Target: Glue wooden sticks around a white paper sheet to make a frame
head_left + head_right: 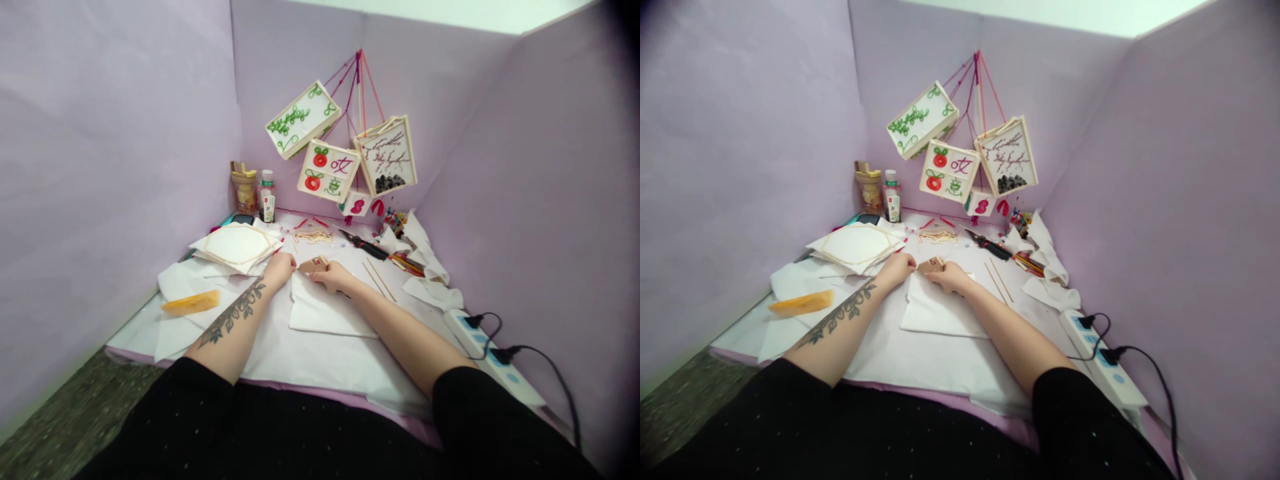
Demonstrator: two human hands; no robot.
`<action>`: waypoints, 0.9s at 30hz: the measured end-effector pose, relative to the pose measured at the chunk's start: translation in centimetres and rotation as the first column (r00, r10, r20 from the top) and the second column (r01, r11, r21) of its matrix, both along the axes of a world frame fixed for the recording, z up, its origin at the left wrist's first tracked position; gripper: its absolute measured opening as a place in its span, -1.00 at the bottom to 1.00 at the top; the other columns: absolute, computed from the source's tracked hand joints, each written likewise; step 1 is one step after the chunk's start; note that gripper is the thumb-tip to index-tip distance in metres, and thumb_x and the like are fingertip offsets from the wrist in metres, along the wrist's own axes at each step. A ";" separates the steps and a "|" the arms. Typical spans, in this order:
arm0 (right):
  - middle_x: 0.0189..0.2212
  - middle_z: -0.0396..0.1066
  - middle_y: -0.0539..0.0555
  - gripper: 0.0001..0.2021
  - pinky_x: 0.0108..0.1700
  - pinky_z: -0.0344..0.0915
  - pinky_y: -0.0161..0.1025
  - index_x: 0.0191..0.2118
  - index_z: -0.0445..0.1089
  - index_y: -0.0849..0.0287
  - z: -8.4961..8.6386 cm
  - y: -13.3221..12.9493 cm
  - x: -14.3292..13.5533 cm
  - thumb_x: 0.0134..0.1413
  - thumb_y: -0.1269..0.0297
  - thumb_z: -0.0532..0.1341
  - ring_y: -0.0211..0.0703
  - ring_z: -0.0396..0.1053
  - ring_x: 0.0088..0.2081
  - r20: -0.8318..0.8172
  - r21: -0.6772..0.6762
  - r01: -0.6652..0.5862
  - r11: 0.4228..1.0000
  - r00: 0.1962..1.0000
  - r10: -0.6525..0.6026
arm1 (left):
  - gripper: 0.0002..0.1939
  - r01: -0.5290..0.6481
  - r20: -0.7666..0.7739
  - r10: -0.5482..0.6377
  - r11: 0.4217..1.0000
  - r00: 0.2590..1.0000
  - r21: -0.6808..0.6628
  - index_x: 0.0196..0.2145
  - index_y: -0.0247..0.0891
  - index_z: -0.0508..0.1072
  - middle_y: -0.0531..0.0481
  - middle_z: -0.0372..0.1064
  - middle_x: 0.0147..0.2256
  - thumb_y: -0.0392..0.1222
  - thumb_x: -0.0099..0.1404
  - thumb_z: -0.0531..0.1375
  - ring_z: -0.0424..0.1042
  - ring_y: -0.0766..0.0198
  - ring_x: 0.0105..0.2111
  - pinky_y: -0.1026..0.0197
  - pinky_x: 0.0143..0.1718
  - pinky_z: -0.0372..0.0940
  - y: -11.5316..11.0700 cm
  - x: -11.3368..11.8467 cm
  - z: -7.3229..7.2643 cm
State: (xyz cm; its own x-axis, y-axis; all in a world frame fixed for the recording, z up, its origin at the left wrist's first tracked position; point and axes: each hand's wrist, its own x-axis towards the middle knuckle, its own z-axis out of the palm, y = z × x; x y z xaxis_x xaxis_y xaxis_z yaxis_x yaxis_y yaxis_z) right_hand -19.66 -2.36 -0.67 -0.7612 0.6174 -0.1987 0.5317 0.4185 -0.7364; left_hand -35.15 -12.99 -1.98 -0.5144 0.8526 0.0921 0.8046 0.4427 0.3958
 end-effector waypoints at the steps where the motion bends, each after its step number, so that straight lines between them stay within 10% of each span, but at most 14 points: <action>1: -0.41 0.46 0.09 -0.66 -0.53 0.14 -0.40 -0.25 0.48 0.29 0.0 0.0 0.0 -0.13 0.14 0.32 -0.26 0.31 -0.47 -0.006 -0.004 0.002 1.000 1.000 -0.002 | -0.83 0.002 0.000 -0.002 1.000 1.000 0.000 -0.31 -0.28 0.56 -0.14 0.52 -0.28 -0.31 0.14 0.19 0.46 0.17 -0.21 0.24 -0.10 0.27 0.0 0.0 0.0; 27: -0.46 0.45 0.08 -0.67 -0.50 0.16 -0.38 -0.28 0.48 0.28 -1.1 0.8 0.1 -0.13 0.11 0.29 -0.25 0.32 -0.48 -0.015 0.033 0.008 0.999 1.000 -0.008 | -0.81 0.012 0.001 -0.012 1.000 1.000 -0.013 -0.30 -0.30 0.56 -0.16 0.52 -0.25 -0.32 0.15 0.16 0.46 0.15 -0.18 0.21 -0.10 0.27 0.0 0.2 0.3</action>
